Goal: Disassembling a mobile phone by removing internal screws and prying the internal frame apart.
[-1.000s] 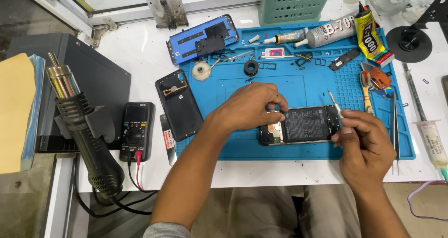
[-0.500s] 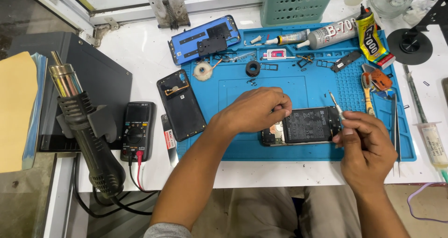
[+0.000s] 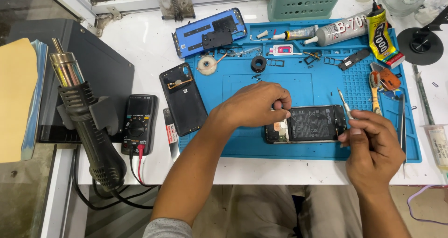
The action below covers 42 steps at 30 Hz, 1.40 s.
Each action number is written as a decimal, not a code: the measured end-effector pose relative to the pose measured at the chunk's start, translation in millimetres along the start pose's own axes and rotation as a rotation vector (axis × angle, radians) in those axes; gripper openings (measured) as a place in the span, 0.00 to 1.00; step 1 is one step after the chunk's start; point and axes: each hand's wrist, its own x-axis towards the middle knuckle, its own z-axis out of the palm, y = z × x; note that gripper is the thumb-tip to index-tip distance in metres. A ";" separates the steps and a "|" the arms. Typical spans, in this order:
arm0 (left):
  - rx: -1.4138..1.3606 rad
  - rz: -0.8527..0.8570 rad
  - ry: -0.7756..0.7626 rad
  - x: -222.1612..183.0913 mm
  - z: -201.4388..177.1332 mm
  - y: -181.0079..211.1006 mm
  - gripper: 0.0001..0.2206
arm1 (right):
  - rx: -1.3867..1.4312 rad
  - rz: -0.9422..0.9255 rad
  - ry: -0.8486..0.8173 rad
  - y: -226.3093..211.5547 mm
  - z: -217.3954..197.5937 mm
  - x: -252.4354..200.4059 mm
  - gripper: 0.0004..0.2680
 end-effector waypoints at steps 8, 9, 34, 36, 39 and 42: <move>0.078 -0.086 -0.065 -2.0 -0.5 9.6 0.22 | 0.009 -0.033 0.019 -0.1 0.4 -0.9 0.03; 0.121 -0.064 -0.063 -1.4 1.0 9.5 0.27 | 0.014 -0.055 0.015 -1.5 0.9 -0.3 0.04; 0.187 -0.013 -0.057 -0.9 4.2 8.8 0.26 | 0.935 0.532 -0.296 -47.7 17.0 10.5 0.14; 0.173 -0.025 -0.060 -1.7 3.7 9.7 0.27 | 0.905 0.520 -0.333 -49.3 17.7 11.2 0.15; 0.153 -0.036 -0.071 -2.9 1.6 11.0 0.28 | 0.869 0.505 -0.365 -52.6 18.9 13.0 0.15; 0.149 -0.022 -0.061 -2.2 3.0 8.6 0.28 | 0.833 0.487 -0.407 -52.2 19.2 13.5 0.16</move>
